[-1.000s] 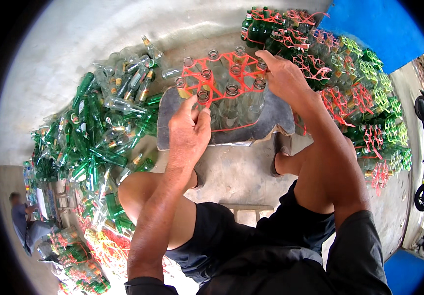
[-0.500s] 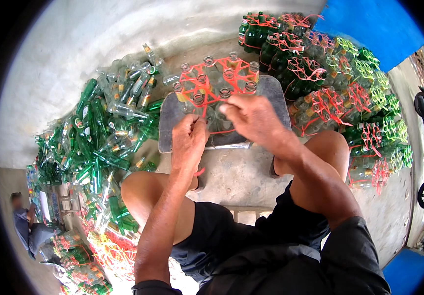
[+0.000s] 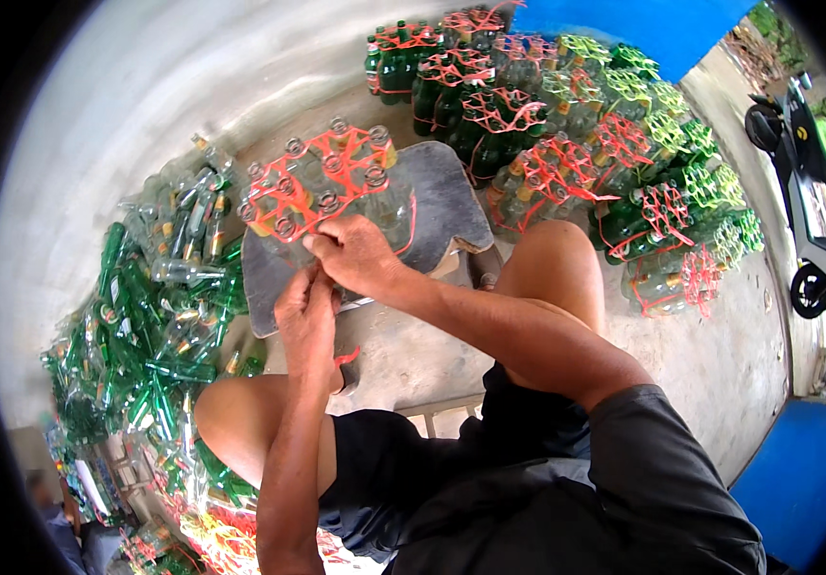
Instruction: The person sits on a low stool and bundles green glass bottles using red plastic straps. They thread the straps through the necks of the bottles, tie knots, and place the completed bundles on the floor. Another person is visible in the background working with bottles.
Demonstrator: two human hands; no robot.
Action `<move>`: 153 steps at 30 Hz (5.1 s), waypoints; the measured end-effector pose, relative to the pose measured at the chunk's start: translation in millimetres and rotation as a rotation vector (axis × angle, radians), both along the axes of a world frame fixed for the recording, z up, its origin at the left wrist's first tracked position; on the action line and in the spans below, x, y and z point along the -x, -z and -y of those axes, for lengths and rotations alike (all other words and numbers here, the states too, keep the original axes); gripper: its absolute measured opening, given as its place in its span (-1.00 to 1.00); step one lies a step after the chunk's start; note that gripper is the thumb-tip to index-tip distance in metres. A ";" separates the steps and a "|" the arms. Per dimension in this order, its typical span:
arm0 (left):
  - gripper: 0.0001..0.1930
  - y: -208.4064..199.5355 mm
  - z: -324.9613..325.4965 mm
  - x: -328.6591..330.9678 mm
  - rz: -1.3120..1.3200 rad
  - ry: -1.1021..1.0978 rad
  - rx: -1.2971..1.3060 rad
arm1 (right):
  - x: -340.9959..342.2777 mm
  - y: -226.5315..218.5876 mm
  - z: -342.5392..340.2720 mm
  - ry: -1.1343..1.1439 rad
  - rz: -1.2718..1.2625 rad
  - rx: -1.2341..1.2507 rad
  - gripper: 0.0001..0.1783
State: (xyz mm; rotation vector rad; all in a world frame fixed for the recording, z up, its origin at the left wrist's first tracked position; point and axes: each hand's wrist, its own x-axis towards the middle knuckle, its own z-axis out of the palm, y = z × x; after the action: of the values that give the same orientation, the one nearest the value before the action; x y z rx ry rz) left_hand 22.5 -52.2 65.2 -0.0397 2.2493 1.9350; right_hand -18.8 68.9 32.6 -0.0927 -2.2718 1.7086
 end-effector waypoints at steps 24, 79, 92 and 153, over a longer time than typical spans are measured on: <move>-0.70 -59.0 36.9 84.6 -1.003 0.388 0.668 | -7.4 -20.9 -10.9 -0.080 -0.130 -0.360 -0.86; -0.93 -21.2 19.4 98.1 -0.909 0.197 0.533 | 39.9 -113.5 -58.3 -0.518 0.281 -0.097 -0.64; -0.87 -26.2 22.4 107.1 -0.565 0.224 0.455 | 68.0 -88.1 -54.4 -0.283 -0.046 -0.525 -0.85; -0.82 -38.6 22.2 112.2 -0.188 0.211 0.329 | 91.2 -75.6 -48.8 -0.493 0.257 -0.697 -0.76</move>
State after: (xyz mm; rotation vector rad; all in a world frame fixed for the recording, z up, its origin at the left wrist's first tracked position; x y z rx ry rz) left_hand -89.7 -74.4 103.7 0.3362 2.5510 1.5050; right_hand -110.0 117.8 108.2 0.4534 -3.1437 1.0074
